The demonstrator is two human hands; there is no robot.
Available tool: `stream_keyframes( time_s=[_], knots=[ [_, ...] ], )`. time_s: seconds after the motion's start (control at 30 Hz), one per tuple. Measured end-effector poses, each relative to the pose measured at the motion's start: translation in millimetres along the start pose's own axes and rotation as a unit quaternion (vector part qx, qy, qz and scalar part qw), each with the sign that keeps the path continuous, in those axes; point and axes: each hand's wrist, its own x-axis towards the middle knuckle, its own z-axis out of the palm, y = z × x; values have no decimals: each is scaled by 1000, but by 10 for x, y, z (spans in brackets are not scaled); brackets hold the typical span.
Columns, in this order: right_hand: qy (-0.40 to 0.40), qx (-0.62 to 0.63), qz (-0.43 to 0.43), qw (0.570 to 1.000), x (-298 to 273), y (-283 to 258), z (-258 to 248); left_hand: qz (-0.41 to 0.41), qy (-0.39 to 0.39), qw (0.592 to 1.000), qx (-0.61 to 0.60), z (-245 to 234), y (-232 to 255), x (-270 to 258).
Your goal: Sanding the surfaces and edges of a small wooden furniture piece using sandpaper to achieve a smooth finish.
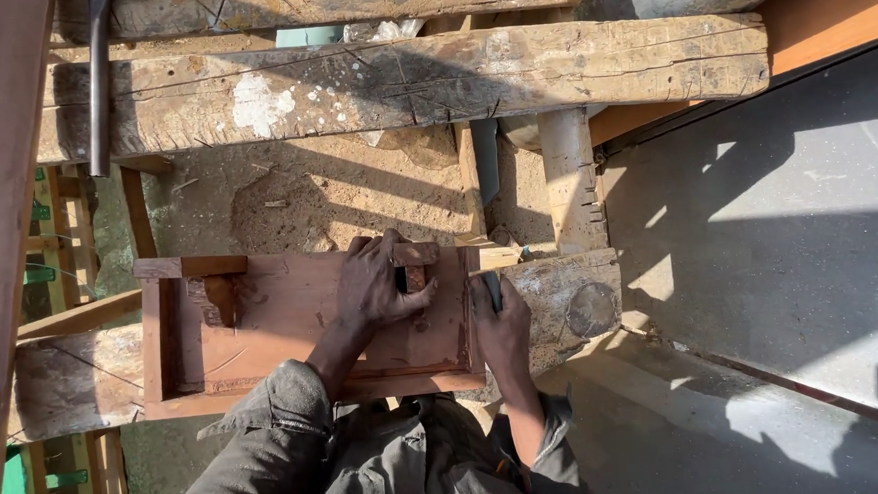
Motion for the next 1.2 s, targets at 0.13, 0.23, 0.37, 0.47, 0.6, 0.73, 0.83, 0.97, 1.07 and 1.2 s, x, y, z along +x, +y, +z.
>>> stream_keyframes(
  time_s=[0.13, 0.23, 0.37, 0.47, 0.6, 0.73, 0.83, 0.97, 1.07, 1.2],
  knots=[
    [-21, 3, -6, 1000, -33, 105, 61, -59, -37, 996, 60, 126, -110, -102],
    [-2, 2, -53, 999, 331, -109, 105, -21, -22, 999, 27, 170, -72, -31],
    [15, 12, -18, 1000, -67, 59, 17, -58, -54, 996, 38, 250, -127, -40],
    [7, 5, -1, 1000, -231, 308, -6, -32, -33, 999, 22, 43, -28, -10],
    [21, 49, -77, 996, 250, -20, 136, -1, -3, 1000, 5, 53, 19, -29],
    [14, 61, -41, 997, -58, 154, 12, 11, -1, 1000, -7, 47, 12, -16],
    [-19, 64, 19, 998, -130, 192, -48, -28, -25, 999, 24, 55, -55, -60],
    [3, 57, -46, 997, 384, -43, 62, -9, -16, 1000, 11, 35, 5, -37],
    [-5, 86, -58, 995, 329, -152, 105, 2, -16, 1000, 5, 10, -10, -52],
    [-23, 36, 93, 995, -150, -75, -78, -30, -70, 996, 45, 136, -19, 18]
  ],
)
